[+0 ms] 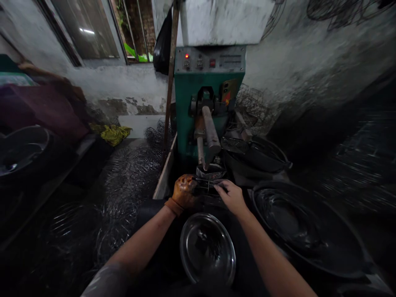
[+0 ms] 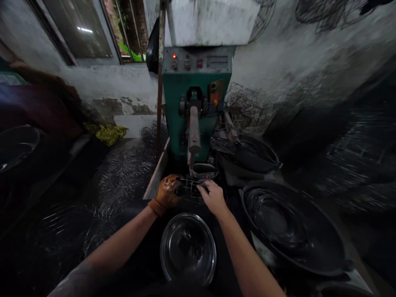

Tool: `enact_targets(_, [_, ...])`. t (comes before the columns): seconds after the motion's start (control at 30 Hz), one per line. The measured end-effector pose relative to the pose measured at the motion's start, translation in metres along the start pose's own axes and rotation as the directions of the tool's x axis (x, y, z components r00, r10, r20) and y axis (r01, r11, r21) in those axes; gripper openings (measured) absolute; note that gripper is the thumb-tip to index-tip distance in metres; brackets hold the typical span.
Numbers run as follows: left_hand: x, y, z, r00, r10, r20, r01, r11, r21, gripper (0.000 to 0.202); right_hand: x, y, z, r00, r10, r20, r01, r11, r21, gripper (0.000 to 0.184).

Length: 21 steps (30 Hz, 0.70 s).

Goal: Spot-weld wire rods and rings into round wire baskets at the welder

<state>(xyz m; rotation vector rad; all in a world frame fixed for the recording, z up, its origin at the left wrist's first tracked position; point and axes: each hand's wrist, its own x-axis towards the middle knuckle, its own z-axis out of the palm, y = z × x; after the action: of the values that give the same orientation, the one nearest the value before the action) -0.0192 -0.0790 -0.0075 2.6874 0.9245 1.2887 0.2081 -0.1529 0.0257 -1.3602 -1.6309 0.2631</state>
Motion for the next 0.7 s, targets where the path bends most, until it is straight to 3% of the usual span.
enact_targets(0.3, [0.008,-0.022,0.018,0.997,-0.070,0.025,0.070,0.997,0.020,0.045,0.024,0.023,0.014,1.000,-0.005,0.000,0.005,0.996,-0.092,0.039])
enact_targets(0.7, [0.026,-0.037,0.027,0.995,-0.087,0.052,0.086,0.996,0.031,0.045,0.044,0.040,0.023,1.000,0.001,-0.015,-0.001,1.000,-0.005,0.031])
